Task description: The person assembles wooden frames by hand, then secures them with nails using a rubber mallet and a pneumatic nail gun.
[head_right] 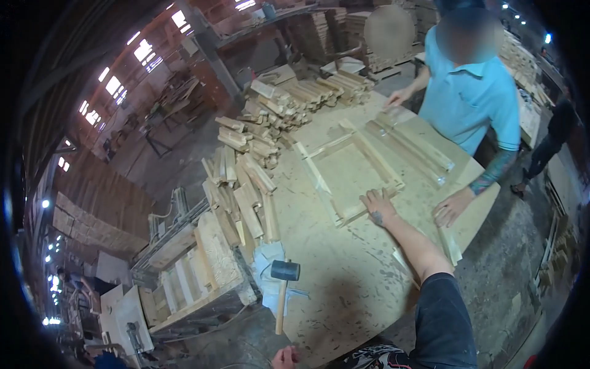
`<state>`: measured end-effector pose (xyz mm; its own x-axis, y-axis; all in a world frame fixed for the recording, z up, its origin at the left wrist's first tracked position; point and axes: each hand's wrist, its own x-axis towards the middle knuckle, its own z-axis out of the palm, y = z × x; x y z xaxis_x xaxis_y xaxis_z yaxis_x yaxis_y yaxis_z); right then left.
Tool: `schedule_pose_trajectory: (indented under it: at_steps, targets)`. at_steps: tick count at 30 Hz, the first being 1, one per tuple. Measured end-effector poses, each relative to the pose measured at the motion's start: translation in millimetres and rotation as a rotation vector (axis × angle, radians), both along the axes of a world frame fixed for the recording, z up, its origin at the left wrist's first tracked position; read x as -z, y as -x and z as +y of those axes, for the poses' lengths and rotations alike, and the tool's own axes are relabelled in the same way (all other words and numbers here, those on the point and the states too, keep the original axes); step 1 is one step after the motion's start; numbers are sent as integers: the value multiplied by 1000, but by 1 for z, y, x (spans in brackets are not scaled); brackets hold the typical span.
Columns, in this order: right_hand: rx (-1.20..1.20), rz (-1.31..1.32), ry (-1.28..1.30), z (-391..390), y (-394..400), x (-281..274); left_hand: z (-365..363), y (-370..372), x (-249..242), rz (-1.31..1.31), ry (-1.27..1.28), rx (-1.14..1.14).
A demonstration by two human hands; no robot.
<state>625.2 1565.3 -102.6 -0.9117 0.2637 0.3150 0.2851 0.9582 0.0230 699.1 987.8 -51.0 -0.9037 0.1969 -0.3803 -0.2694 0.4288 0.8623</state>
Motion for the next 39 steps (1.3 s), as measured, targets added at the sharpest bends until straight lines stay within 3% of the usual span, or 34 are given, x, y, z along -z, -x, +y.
schedule_pose_trajectory:
  at_steps: [4,5,9,12,14,16,18,20,22,24,25,26,30,34,36,39]
  targets:
    - [-109,-347,158,6,20,-43,54,18,28,-55,-100,19]
    - [-208,-342,103,2,24,-32,73,23,38,-94,-106,56]
    - [-325,-321,292,-83,22,-56,162,40,66,-437,-301,270]
    - [-357,-260,490,-142,12,-133,227,53,17,-344,-432,61]
    - [-447,-259,646,-166,14,-181,242,72,-6,-370,-915,-261]
    - [-485,-438,1018,-158,27,-194,214,72,1,-419,-906,-433]
    - [-518,-69,716,-139,40,-168,186,76,-13,-466,-920,-587]
    - [-338,131,592,-126,54,-157,150,73,-57,-523,-545,-410]
    - [-170,51,532,-97,51,-90,117,68,-68,-465,-586,-358]
    - [-160,-203,1199,-93,48,-45,95,65,-68,-424,-615,-290]
    - [-221,-231,1216,-93,44,-17,84,64,-66,-402,-569,-257]
    - [-198,-251,1138,-115,40,-41,74,65,-68,-383,-525,-218]
    - [-97,-115,1106,-153,24,-26,24,91,-89,-300,-405,-39]
    - [-16,176,1109,-238,1,-79,-53,122,-81,-232,-955,-27]
    - [38,232,1077,-286,-8,-86,-92,138,-64,-226,-889,-256]
    - [71,294,901,-375,-7,-74,-165,145,5,-171,-410,-365]
